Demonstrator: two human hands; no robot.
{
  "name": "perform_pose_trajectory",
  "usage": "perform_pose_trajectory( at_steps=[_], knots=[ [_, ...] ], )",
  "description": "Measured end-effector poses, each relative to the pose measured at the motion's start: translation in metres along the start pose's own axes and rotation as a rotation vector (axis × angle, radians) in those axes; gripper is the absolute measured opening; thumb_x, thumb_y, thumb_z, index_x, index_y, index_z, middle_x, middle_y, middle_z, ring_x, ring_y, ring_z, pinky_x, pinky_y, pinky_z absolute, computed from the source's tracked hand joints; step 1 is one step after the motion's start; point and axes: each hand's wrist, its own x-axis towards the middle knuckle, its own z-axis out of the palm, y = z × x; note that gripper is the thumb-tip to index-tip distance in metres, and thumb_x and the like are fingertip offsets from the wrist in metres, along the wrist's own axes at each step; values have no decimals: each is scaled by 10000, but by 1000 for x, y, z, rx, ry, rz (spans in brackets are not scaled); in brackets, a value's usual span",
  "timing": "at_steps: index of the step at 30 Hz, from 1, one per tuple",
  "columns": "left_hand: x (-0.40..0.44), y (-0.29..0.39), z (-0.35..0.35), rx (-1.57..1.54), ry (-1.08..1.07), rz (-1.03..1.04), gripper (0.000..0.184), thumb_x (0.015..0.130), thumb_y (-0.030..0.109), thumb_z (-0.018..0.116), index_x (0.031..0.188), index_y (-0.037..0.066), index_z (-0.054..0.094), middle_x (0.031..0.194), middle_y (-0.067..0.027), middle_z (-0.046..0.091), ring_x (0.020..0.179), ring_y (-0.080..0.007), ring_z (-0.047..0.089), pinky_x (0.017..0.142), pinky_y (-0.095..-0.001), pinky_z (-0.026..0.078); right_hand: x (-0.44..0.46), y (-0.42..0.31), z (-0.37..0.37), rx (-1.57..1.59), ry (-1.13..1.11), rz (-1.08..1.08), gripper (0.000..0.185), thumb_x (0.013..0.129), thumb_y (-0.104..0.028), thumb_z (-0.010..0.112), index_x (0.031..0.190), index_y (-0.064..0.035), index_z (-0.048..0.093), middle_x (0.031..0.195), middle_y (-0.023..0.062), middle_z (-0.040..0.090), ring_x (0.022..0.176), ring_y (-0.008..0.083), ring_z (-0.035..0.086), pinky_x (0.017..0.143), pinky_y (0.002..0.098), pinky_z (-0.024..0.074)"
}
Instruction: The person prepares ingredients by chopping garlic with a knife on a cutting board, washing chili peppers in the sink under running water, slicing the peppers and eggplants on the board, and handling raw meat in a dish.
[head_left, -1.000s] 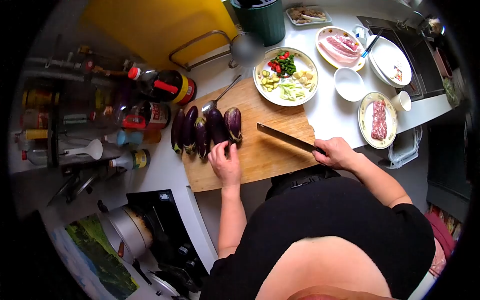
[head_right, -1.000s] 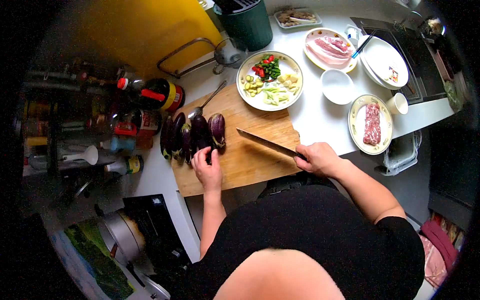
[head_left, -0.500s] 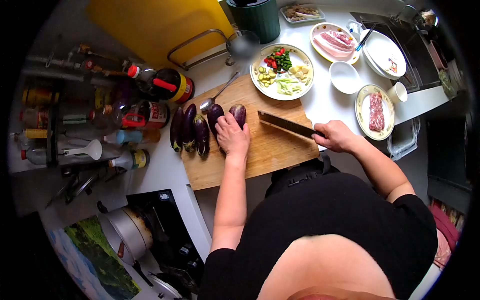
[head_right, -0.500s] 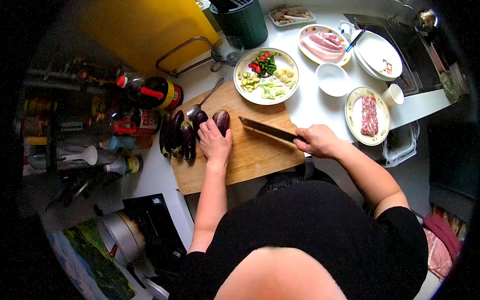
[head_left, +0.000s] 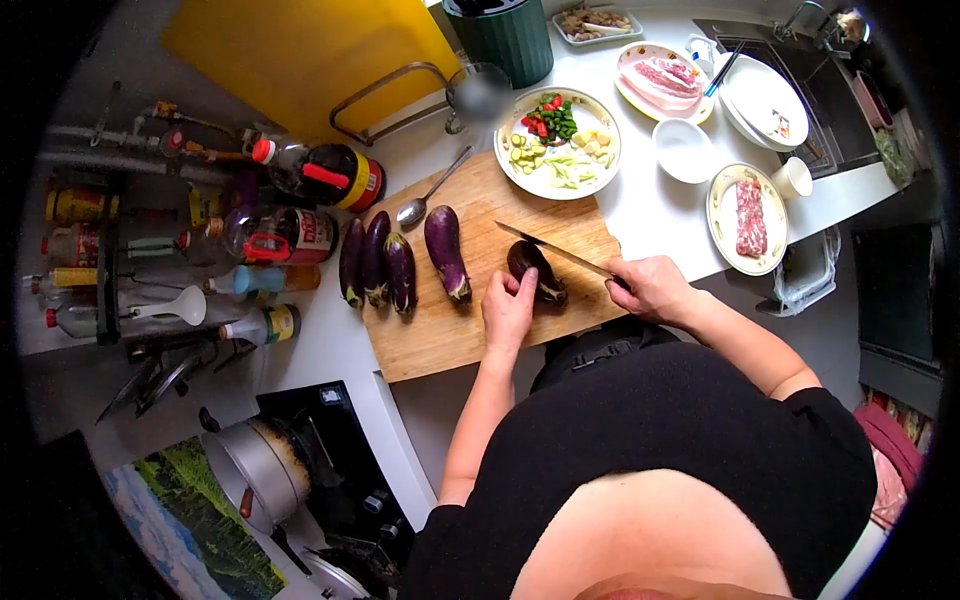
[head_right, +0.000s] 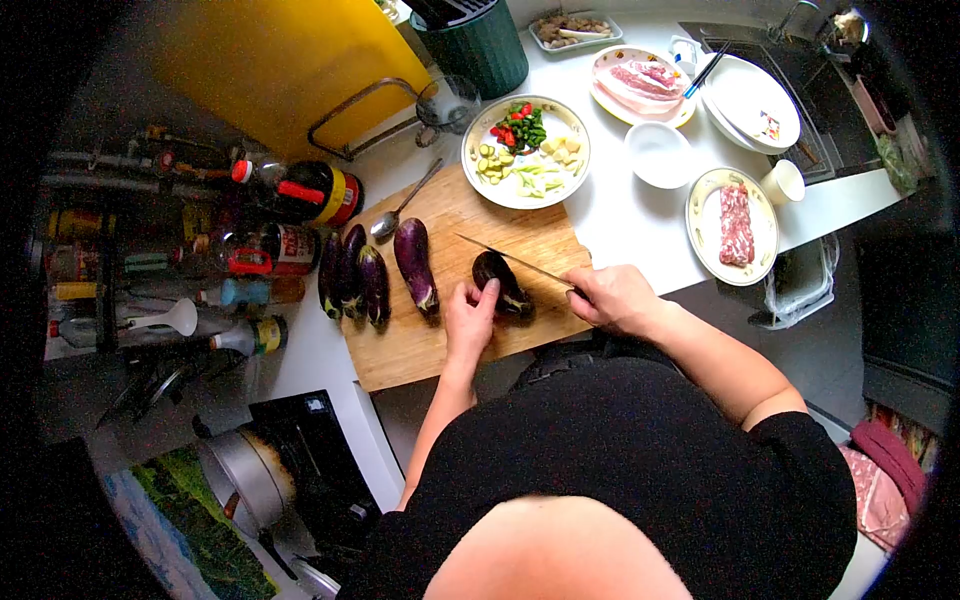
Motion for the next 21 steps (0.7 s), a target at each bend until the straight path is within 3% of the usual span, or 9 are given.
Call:
perform_pose_trajectory(
  at_steps=[1,4,5,7,9,12,16,20,21],
  knots=[
    [-2,14,-5,-177,-28,-111,457,781,365,715,632,19,456,532,-117,500,520,-206,516,529,-345,425,-1,1,2,-3,-18,-28,211,812,-210,586,969,-70,568,571,137,572,545,316,603,501,416,487],
    [12,-12,7,-254,-49,-212,400,795,308,712,658,16,475,508,-78,490,495,-140,471,492,-309,404,-3,-1,-1,-56,-84,-87,311,807,-200,591,1086,-76,528,621,129,577,567,307,612,508,408,492],
    [13,-13,10,-355,-32,-261,286,804,222,708,711,12,538,595,-40,546,552,-103,478,517,-268,399,-4,-3,-4,-107,-129,-115,367,808,-194,591,1143,-74,500,664,130,584,585,304,618,515,406,496],
    [17,-13,19,-517,-20,-190,205,813,171,696,774,11,574,676,-31,584,607,-96,510,561,-256,421,-7,-13,-11,-159,-185,-119,393,817,-184,577,1177,-64,474,716,138,585,605,307,622,526,408,500],
    [14,-3,21,-799,-24,-177,154,834,40,654,984,17,630,891,-21,647,788,-93,584,711,-243,472,-9,-18,-19,-230,-303,-120,432,842,-145,524,1245,-35,413,827,177,585,654,323,632,550,420,510],
    [19,-15,24,-816,-87,-191,183,841,1,629,1023,20,622,927,-25,658,844,-103,605,764,-247,482,-9,-30,-36,-237,-380,-65,425,848,-131,506,1249,-41,397,791,168,600,646,329,634,553,430,512],
    [29,-35,27,-525,-127,-243,138,845,26,633,982,23,623,913,-29,655,818,-113,605,748,-256,480,-9,-35,-46,-234,-452,1,384,844,-127,511,1204,-38,407,732,166,612,632,337,633,542,442,504],
    [24,-13,21,-758,-121,-210,150,832,100,670,961,44,621,883,-24,647,753,-106,604,653,-258,490,3,-37,-31,-80,-431,25,311,840,-114,509,1125,-24,423,650,168,605,613,347,624,523,454,487],
    [23,0,16,-766,-129,-329,184,820,135,687,963,44,616,874,-25,644,718,-104,604,579,-260,487,9,-36,-22,-36,-408,18,298,839,-109,506,1110,-19,424,639,173,600,612,352,621,522,460,482]
  ],
)
